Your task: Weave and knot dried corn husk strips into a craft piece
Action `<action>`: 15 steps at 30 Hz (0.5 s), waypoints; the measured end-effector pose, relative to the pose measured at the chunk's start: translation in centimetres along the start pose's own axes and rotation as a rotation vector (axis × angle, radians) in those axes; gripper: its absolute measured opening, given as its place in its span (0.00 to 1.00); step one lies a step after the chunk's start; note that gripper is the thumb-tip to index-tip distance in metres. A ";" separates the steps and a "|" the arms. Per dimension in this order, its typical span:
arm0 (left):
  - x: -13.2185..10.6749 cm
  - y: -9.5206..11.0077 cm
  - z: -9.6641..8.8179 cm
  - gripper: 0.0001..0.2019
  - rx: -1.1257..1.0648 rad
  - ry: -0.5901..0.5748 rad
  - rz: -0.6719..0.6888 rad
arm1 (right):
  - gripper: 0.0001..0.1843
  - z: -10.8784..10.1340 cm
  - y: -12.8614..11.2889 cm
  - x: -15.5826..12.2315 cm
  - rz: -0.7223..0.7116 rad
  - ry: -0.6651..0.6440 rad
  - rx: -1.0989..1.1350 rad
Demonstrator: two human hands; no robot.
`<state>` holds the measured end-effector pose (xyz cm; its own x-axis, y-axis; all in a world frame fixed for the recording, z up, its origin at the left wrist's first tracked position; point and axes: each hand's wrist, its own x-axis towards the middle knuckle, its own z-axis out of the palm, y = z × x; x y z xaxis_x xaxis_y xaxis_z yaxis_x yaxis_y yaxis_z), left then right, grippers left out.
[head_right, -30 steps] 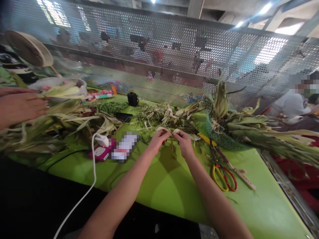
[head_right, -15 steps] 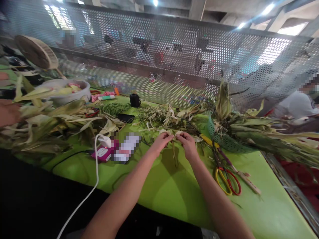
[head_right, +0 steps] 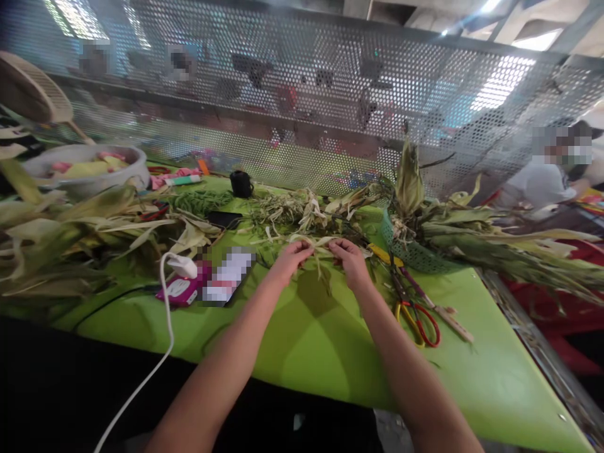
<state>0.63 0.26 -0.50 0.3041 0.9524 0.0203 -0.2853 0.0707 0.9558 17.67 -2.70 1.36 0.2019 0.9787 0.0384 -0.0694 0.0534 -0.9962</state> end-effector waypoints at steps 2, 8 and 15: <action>0.3 0.5 -0.8 0.09 -0.050 0.094 0.037 | 0.14 -0.9 -0.3 0.5 -0.048 0.070 -0.038; 0.4 1.6 -1.8 0.10 -0.140 0.156 0.086 | 0.16 -2.9 -1.1 1.0 -0.090 0.156 -0.066; 0.4 1.5 -1.6 0.05 0.016 0.195 0.078 | 0.10 -2.2 0.7 1.2 -0.254 -0.091 -0.704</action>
<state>-1.13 1.20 0.50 0.0990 0.9943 0.0389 -0.2865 -0.0089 0.9580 20.03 -1.98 0.54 0.0443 0.9674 0.2494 0.6156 0.1701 -0.7694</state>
